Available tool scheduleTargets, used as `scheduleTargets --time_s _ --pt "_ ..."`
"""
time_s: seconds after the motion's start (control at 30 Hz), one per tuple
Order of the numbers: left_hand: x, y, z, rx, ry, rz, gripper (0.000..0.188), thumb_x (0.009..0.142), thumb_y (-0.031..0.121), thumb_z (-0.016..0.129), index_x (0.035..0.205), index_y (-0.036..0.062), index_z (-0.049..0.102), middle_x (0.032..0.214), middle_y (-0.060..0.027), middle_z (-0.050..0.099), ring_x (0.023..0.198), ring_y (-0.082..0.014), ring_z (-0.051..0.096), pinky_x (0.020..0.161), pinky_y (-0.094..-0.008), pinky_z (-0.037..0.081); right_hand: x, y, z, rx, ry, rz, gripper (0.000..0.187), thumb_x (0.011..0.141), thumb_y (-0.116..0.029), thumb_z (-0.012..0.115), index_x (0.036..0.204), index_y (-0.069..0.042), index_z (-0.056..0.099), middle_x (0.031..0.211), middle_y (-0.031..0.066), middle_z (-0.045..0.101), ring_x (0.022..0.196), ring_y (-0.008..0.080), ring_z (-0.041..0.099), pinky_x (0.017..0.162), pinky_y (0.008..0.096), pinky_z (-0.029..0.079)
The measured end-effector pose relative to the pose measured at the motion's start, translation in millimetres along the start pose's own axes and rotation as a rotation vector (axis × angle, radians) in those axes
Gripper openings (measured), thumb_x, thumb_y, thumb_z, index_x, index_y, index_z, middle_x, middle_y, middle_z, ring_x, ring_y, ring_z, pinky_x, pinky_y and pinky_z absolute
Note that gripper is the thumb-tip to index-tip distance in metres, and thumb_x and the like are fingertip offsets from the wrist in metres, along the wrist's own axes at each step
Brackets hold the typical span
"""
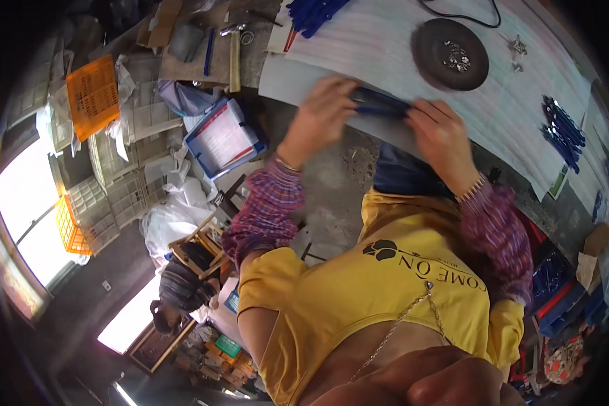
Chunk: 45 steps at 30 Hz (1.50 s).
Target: Assembling small metal studs into blue plastic straps using a small hammer on a workbench.
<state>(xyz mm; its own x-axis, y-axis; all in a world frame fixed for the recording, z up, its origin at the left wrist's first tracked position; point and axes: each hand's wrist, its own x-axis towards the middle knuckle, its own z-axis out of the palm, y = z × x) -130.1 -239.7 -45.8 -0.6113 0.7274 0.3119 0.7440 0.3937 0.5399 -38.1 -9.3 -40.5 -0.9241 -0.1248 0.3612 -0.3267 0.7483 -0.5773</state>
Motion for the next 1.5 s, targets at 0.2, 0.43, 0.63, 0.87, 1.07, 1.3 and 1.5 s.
scheduleTargets --time_s 0.2,0.43,0.63,0.87,1.07,1.3,1.5 --pt "-5.3 -20.1 -17.1 0.002 0.05 -0.096 0.016 0.068 -0.001 0.069 0.083 -0.0005 0.063 0.11 -0.0093 0.065 0.104 -0.0314 0.057 0.084 -0.0371 0.049 24.1 0.5 31.8 0.058 -0.036 -0.051 0.016 0.068 0.0 0.068 0.083 -0.001 0.063 0.092 0.0097 0.064 0.078 0.0277 0.058 0.067 0.0368 0.05" --pt "18.7 31.3 41.8 -0.127 -0.035 0.02 0.023 0.066 0.003 0.071 0.088 0.0011 0.062 0.105 -0.0099 0.064 0.102 -0.0306 0.057 0.082 -0.036 0.049 -34.0 11.2 -43.8 -0.065 0.006 0.134 0.018 0.068 0.001 0.07 0.085 0.0 0.065 0.093 0.0095 0.066 0.083 0.0267 0.062 0.069 0.036 0.051" --pt "-1.2 -8.3 -3.1 0.026 0.046 0.067 0.018 0.064 0.002 0.072 0.079 0.0004 0.062 0.105 -0.0103 0.064 0.105 -0.0313 0.056 0.083 -0.0362 0.049 5.7 -2.6 0.4 0.051 -0.018 0.025 0.018 0.066 0.002 0.069 0.084 0.0 0.064 0.094 0.0088 0.065 0.082 0.0269 0.061 0.07 0.0363 0.051" --pt "-6.5 -17.1 -11.4 0.002 0.037 -0.107 0.015 0.066 0.0 0.072 0.079 0.0005 0.064 0.106 -0.0085 0.067 0.103 -0.0291 0.058 0.083 -0.0366 0.05 19.8 -4.1 16.5 0.082 -0.058 -0.034 0.018 0.065 0.003 0.068 0.082 0.0 0.062 0.092 0.0088 0.065 0.08 0.0272 0.061 0.07 0.0369 0.05" --pt "12.7 22.8 40.3 -0.208 0.035 0.015 0.018 0.064 0.002 0.073 0.078 0.0011 0.063 0.106 -0.0121 0.064 0.1 -0.033 0.057 0.082 -0.0382 0.05 -26.8 0.3 -39.4 -0.06 -0.022 0.098 0.021 0.065 0.003 0.068 0.085 0.0 0.064 0.092 0.0091 0.065 0.081 0.0266 0.062 0.068 0.0364 0.051" --pt "-11.3 -22.9 -21.9 0.052 -0.009 -0.015 0.016 0.065 0.0 0.07 0.079 0.0007 0.063 0.108 -0.0114 0.065 0.103 -0.031 0.057 0.082 -0.0372 0.05 24.2 -9.5 18.3 0.118 -0.082 -0.087 0.019 0.065 0.001 0.068 0.084 0.0 0.062 0.095 0.01 0.065 0.082 0.0269 0.061 0.071 0.0356 0.051" --pt "0.1 -5.3 -0.2 -0.065 0.009 -0.122 0.014 0.066 -0.002 0.072 0.079 -0.0005 0.066 0.104 -0.0088 0.068 0.101 -0.0268 0.059 0.085 -0.0358 0.049 5.7 3.4 4.8 0.045 -0.077 -0.001 0.016 0.068 0.001 0.068 0.083 0.0 0.062 0.093 0.0108 0.066 0.083 0.0281 0.061 0.071 0.0358 0.051"
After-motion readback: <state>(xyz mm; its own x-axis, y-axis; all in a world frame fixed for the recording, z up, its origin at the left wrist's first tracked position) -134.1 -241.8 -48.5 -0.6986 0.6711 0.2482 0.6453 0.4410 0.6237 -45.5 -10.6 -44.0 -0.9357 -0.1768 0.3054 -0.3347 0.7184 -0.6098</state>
